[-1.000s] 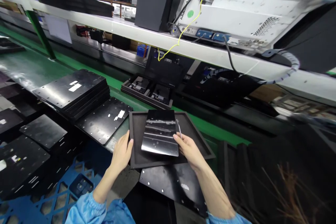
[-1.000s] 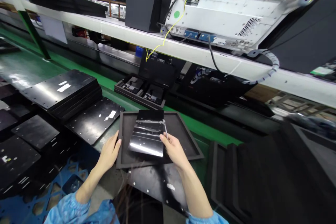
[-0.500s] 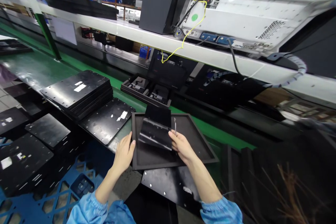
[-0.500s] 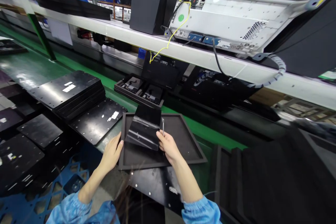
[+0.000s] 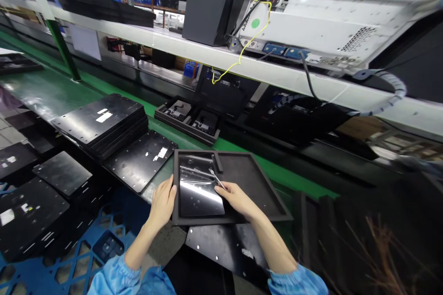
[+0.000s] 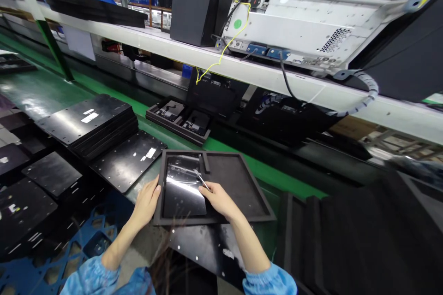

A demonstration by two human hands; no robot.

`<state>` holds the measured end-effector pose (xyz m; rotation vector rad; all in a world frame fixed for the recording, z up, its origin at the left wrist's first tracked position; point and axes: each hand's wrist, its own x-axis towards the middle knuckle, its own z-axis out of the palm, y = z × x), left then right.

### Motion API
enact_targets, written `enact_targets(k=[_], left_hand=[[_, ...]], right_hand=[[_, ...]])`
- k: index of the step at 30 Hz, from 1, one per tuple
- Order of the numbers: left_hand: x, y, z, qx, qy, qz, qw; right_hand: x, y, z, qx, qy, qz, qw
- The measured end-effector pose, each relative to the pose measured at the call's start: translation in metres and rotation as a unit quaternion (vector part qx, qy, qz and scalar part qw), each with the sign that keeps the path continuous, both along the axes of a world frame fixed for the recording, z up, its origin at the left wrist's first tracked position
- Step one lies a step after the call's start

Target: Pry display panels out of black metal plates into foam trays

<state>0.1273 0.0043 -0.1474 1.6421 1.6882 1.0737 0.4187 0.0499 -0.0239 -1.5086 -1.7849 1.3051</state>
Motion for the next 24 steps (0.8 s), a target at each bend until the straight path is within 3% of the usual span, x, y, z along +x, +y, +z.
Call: enact_targets(k=[4, 8, 11, 14, 16, 20, 24], left_hand=[[-0.002, 0.005, 0.003, -0.019, -0.045, -0.011, 0.999], [0.012, 0.028, 0.009, -0.022, -0.092, -0.033, 0.995], [0.032, 0.06, 0.015, -0.028, -0.104, -0.073, 0.991], [0.05, 0.101, 0.02, -0.038, -0.133, -0.091, 0.986], [0.058, 0.126, 0.024, -0.045, -0.15, -0.108, 0.982], [0.069, 0.157, 0.032, -0.068, -0.187, -0.138, 0.97], [0.078, 0.16, 0.042, -0.096, -0.235, -0.14, 0.957]], right_hand=[[0.041, -0.011, 0.0, 0.119, -0.153, -0.072, 0.978], [0.113, -0.046, -0.015, 0.145, -0.23, -0.206, 0.94], [0.146, -0.09, -0.035, 0.148, -0.218, -0.171, 0.949], [0.146, -0.122, -0.053, 0.181, -0.256, -0.157, 0.937], [0.137, -0.127, -0.056, 0.208, -0.297, -0.175, 0.915], [0.132, -0.108, -0.042, 0.237, -0.332, -0.192, 0.893], [0.149, -0.094, -0.023, 0.263, -0.346, -0.191, 0.88]])
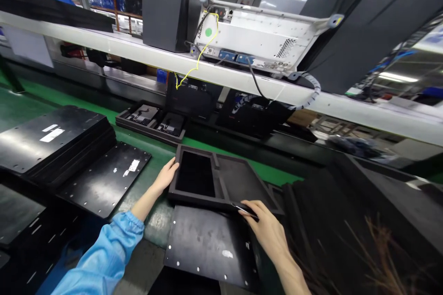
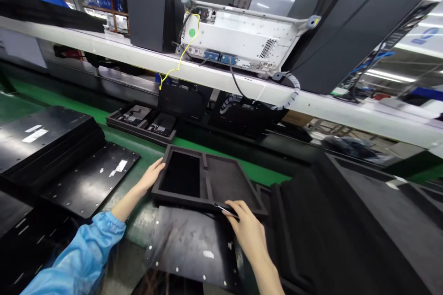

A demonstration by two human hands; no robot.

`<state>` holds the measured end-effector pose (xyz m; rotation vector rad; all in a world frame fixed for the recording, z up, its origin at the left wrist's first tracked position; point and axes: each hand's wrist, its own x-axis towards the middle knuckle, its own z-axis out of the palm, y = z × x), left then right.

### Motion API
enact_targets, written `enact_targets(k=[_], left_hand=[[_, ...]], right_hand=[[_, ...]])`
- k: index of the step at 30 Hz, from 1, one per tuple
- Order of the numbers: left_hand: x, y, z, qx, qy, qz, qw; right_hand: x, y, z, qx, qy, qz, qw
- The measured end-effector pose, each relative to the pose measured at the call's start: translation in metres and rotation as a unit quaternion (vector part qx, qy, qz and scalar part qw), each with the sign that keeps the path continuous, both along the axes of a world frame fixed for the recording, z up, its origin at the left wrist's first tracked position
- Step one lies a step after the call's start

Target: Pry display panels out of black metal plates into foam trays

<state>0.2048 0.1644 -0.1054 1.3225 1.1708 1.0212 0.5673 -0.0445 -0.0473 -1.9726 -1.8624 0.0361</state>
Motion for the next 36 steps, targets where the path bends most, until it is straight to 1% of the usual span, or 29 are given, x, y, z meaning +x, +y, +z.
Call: enact_targets(k=[2, 5, 7, 9, 11, 12, 14, 16, 18, 19, 21, 23, 25, 28, 30, 31, 33, 35, 36], left_hand=[[0.004, -0.004, 0.004, -0.021, -0.024, -0.004, 0.999], [0.006, -0.015, 0.005, -0.049, -0.059, -0.022, 0.997], [0.007, -0.026, 0.002, -0.06, -0.072, -0.029, 0.995], [0.007, -0.045, -0.007, -0.062, -0.072, -0.013, 0.995], [0.006, -0.072, -0.021, -0.045, -0.058, 0.022, 0.997], [0.005, -0.089, -0.029, -0.023, -0.043, 0.043, 0.998], [0.002, -0.129, -0.044, 0.044, 0.007, 0.078, 0.996], [-0.001, -0.169, -0.053, 0.106, 0.081, 0.089, 0.987], [-0.005, -0.203, -0.055, 0.138, 0.155, 0.071, 0.976], [-0.007, -0.216, -0.054, 0.147, 0.186, 0.055, 0.97], [-0.014, -0.232, -0.049, 0.161, 0.234, 0.021, 0.958], [-0.024, -0.233, -0.043, 0.175, 0.27, 0.003, 0.947], [-0.041, -0.222, -0.035, 0.201, 0.305, 0.007, 0.931], [-0.078, -0.193, -0.017, 0.264, 0.367, 0.051, 0.89], [-0.103, -0.172, -0.005, 0.292, 0.424, 0.094, 0.852], [-0.114, -0.162, 0.0, 0.293, 0.46, 0.122, 0.829], [-0.132, -0.143, 0.006, 0.267, 0.538, 0.179, 0.779], [-0.144, -0.126, 0.004, 0.211, 0.602, 0.22, 0.738], [-0.147, -0.118, 0.001, 0.178, 0.623, 0.229, 0.726]], right_hand=[[0.01, 0.0, 0.007, 0.028, -0.016, 0.009, 0.999], [0.019, 0.0, 0.013, 0.075, -0.055, 0.002, 0.996], [0.021, 0.006, 0.015, 0.098, -0.078, -0.007, 0.992], [0.019, 0.02, 0.014, 0.099, -0.085, -0.011, 0.991], [0.015, 0.042, 0.008, 0.072, -0.073, -0.008, 0.995], [0.012, 0.055, 0.004, 0.053, -0.062, -0.004, 0.997], [0.003, 0.08, -0.006, 0.011, -0.037, 0.004, 0.999], [-0.005, 0.1, -0.018, -0.021, -0.016, 0.006, 1.0], [-0.013, 0.113, -0.03, -0.036, -0.002, 0.004, 0.999], [-0.016, 0.116, -0.034, -0.037, 0.004, 0.001, 0.999], [-0.019, 0.115, -0.04, -0.032, 0.016, 0.0, 0.999], [-0.022, 0.105, -0.04, -0.015, 0.025, 0.006, 1.0], [-0.026, 0.089, -0.035, 0.016, 0.028, 0.01, 0.999], [-0.039, 0.05, -0.023, 0.051, 0.025, -0.002, 0.998], [-0.055, 0.015, -0.02, 0.059, 0.023, 0.014, 0.998], [-0.065, -0.004, -0.022, 0.055, 0.02, 0.035, 0.998], [-0.087, -0.042, -0.031, 0.031, 0.003, 0.094, 0.995], [-0.108, -0.075, -0.047, -0.009, -0.024, 0.147, 0.989], [-0.115, -0.088, -0.055, -0.03, -0.036, 0.165, 0.985]])
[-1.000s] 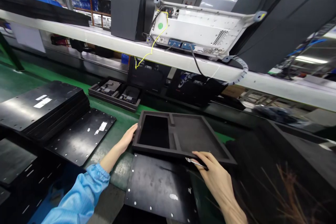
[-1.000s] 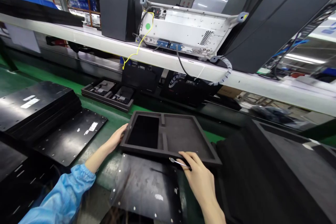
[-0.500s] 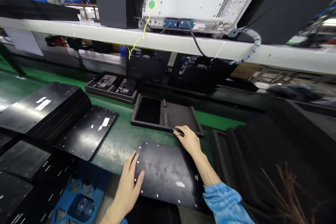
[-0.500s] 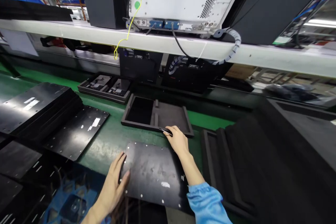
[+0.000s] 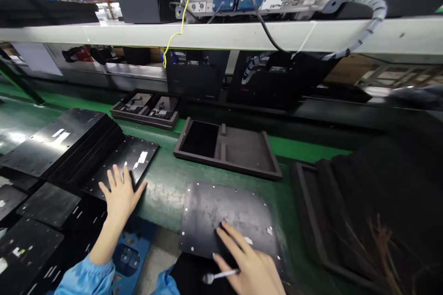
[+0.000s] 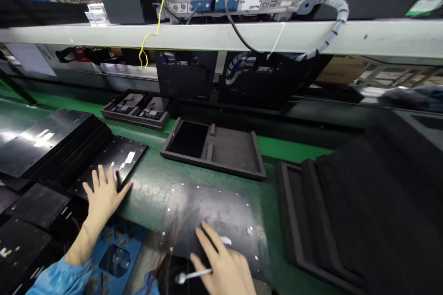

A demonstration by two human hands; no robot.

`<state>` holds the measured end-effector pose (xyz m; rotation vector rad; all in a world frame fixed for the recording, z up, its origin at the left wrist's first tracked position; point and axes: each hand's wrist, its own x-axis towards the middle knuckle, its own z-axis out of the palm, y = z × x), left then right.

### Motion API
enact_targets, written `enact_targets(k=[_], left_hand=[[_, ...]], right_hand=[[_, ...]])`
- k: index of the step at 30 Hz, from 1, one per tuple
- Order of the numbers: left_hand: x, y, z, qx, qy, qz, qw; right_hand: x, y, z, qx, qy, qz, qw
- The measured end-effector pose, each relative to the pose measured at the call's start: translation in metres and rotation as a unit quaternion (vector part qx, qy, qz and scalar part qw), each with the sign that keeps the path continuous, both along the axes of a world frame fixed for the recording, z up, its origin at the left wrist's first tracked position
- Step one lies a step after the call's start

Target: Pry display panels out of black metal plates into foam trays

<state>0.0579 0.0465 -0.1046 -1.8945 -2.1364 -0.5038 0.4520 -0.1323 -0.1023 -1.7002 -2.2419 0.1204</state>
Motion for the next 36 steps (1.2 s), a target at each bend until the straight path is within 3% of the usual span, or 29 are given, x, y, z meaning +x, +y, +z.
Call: enact_targets(k=[4, 9, 15, 20, 26, 28, 30, 33, 36], left_hand=[[-0.003, 0.022, -0.014, -0.058, 0.012, 0.052, 0.997], [-0.001, 0.017, -0.017, -0.058, 0.015, 0.031, 0.998], [-0.002, -0.036, -0.021, -0.081, 0.01, -0.024, 0.996], [-0.011, -0.089, -0.028, -0.115, 0.078, -0.113, 0.984], [-0.02, -0.126, -0.027, -0.129, 0.15, -0.083, 0.977], [-0.039, -0.128, -0.015, -0.108, 0.154, -0.126, 0.974], [-0.066, -0.128, 0.009, -0.074, 0.148, -0.205, 0.965], [-0.098, -0.126, 0.06, -0.008, 0.129, -0.265, 0.955], [-0.095, -0.129, 0.107, 0.071, 0.13, -0.269, 0.952]], right_hand=[[-0.009, -0.014, -0.014, -0.058, -0.027, -0.01, 0.998], [-0.004, 0.008, 0.0, -0.085, -0.032, -0.035, 0.995], [-0.008, 0.012, -0.002, -0.087, -0.009, -0.06, 0.994], [-0.007, 0.009, -0.008, -0.093, -0.011, -0.063, 0.994], [-0.005, 0.011, -0.009, -0.089, -0.015, -0.06, 0.994], [-0.003, 0.01, -0.006, -0.091, -0.004, -0.05, 0.995], [-0.001, 0.008, -0.004, -0.09, 0.013, -0.044, 0.995], [0.0, 0.004, -0.001, -0.074, 0.049, -0.052, 0.995], [0.0, -0.005, 0.002, -0.057, 0.116, -0.057, 0.99]])
